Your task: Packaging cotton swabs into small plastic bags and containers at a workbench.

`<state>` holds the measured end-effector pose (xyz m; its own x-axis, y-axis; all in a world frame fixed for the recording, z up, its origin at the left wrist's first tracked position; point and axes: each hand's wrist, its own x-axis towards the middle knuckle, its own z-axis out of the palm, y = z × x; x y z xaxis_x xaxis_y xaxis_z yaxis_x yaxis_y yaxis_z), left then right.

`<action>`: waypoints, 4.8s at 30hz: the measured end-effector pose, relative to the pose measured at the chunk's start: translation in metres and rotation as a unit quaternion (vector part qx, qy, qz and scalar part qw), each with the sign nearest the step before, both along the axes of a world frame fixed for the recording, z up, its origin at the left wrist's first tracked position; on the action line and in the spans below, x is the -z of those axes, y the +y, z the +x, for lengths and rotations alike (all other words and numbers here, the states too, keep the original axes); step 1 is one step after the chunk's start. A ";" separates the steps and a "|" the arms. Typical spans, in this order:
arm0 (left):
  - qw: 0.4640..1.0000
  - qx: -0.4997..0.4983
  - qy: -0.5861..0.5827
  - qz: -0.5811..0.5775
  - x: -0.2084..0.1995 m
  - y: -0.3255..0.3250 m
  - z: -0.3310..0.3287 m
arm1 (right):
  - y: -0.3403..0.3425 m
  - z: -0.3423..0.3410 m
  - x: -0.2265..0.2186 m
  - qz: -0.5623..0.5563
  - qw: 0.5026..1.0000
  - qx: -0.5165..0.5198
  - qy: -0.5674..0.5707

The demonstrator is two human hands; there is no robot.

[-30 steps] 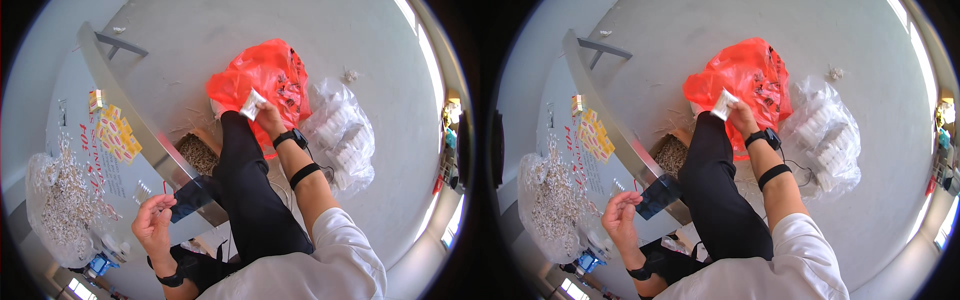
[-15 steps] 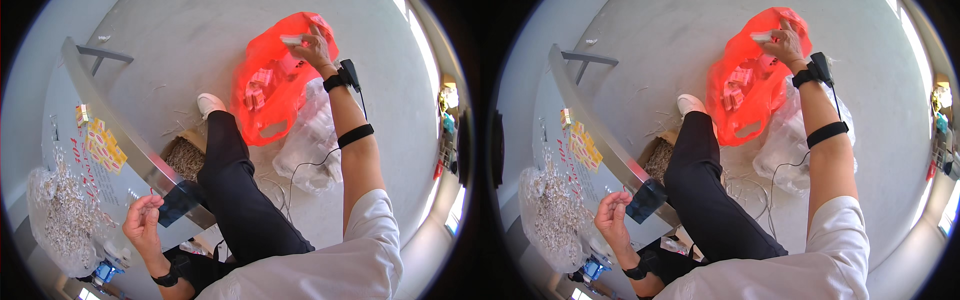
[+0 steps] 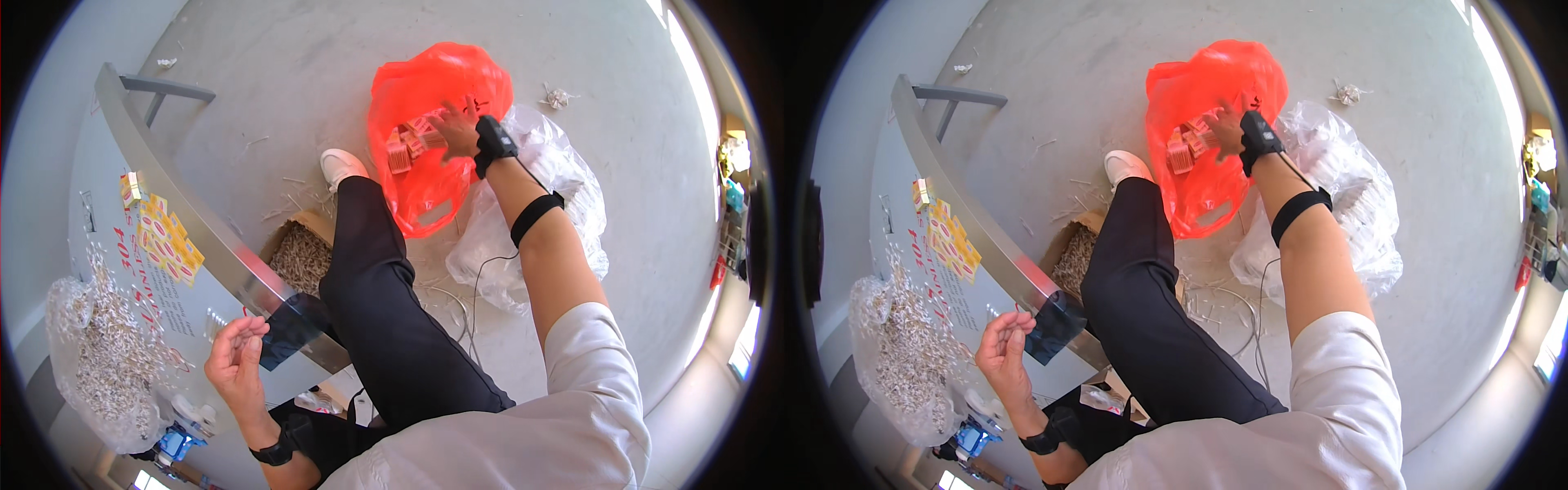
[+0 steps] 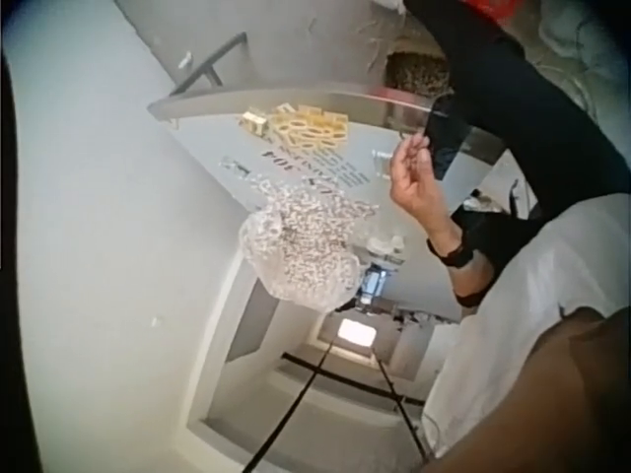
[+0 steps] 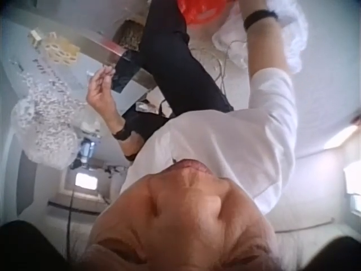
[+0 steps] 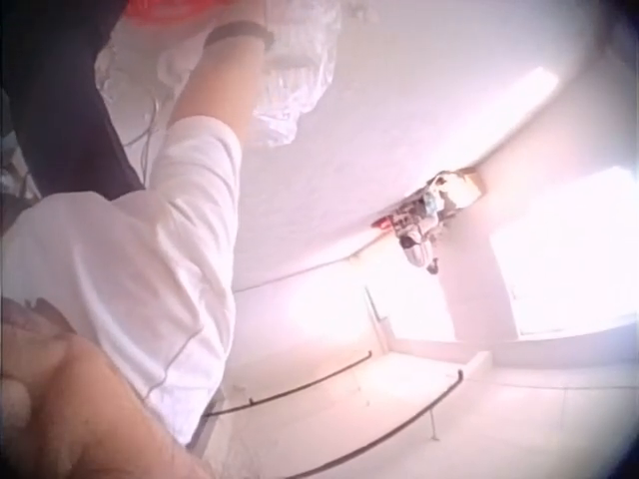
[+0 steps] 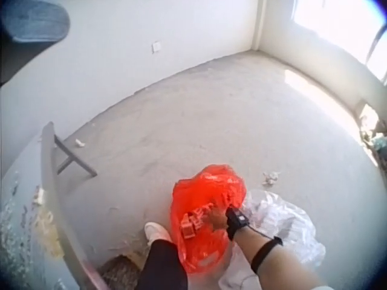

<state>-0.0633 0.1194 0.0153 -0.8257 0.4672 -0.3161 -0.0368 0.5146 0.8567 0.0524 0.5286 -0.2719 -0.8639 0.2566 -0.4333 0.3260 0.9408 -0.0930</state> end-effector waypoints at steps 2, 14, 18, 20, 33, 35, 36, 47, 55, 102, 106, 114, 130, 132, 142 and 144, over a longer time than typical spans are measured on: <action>0.999 0.012 -0.018 0.026 0.006 0.009 0.001 | 0.015 0.047 0.055 0.043 0.998 0.021 -0.030; 1.000 -0.008 -0.004 0.018 0.005 -0.008 -0.002 | -0.050 0.078 0.024 -0.107 0.941 0.309 -0.086; 1.000 -0.005 0.005 0.017 0.003 -0.005 -0.003 | -0.079 0.112 0.106 -0.273 0.794 0.503 0.207; 1.000 0.000 0.011 0.025 0.003 -0.008 -0.006 | -0.091 0.114 0.141 -0.354 0.721 0.475 0.360; 0.999 -0.002 0.011 0.048 -0.002 -0.006 0.003 | 0.078 0.113 -0.013 0.076 0.807 0.505 0.296; 0.998 -0.002 -0.009 0.062 -0.004 -0.006 0.004 | 0.078 0.125 -0.047 0.056 0.817 0.486 0.304; 0.998 -0.003 -0.008 0.066 -0.004 -0.007 0.004 | 0.079 0.136 -0.059 0.044 0.836 0.458 0.297; 0.998 -0.004 0.004 0.055 -0.011 -0.007 0.006 | 0.055 0.216 -0.115 0.036 0.859 0.475 0.187; 0.999 -0.001 0.017 0.047 -0.013 -0.007 0.008 | 0.014 0.131 -0.125 0.137 0.862 0.285 0.397; 0.897 -0.352 0.257 -0.078 0.037 -0.247 -0.055 | -0.399 -0.009 -0.232 -0.543 0.814 0.077 0.193; 0.841 -0.424 0.332 -0.046 0.026 -0.323 -0.065 | -0.373 -0.001 -0.237 -0.562 0.795 0.148 0.174; 0.826 -0.438 0.235 -0.264 0.048 -0.482 -0.067 | -0.381 0.010 -0.239 -0.564 0.792 0.181 0.147; 0.743 -0.599 0.292 -0.058 0.069 -0.483 -0.042 | -0.400 0.008 -0.238 -0.540 0.817 0.149 0.136; 0.738 -0.615 0.270 -0.073 0.077 -0.518 -0.031 | -0.404 0.006 -0.238 -0.546 0.815 0.138 0.134; 0.768 -0.422 0.407 -0.258 0.063 -0.458 -0.041 | -0.402 0.008 -0.229 -0.515 0.834 0.139 0.143; 0.782 -0.410 0.392 -0.259 0.063 -0.454 -0.047 | -0.403 0.009 -0.229 -0.520 0.830 0.140 0.142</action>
<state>-0.1102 -0.3341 -0.0482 -0.8153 -0.3430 0.4665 -0.1030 0.8787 0.4661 0.0613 0.1254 -0.0428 -0.9389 0.0791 -0.3349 0.3440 0.1941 -0.9187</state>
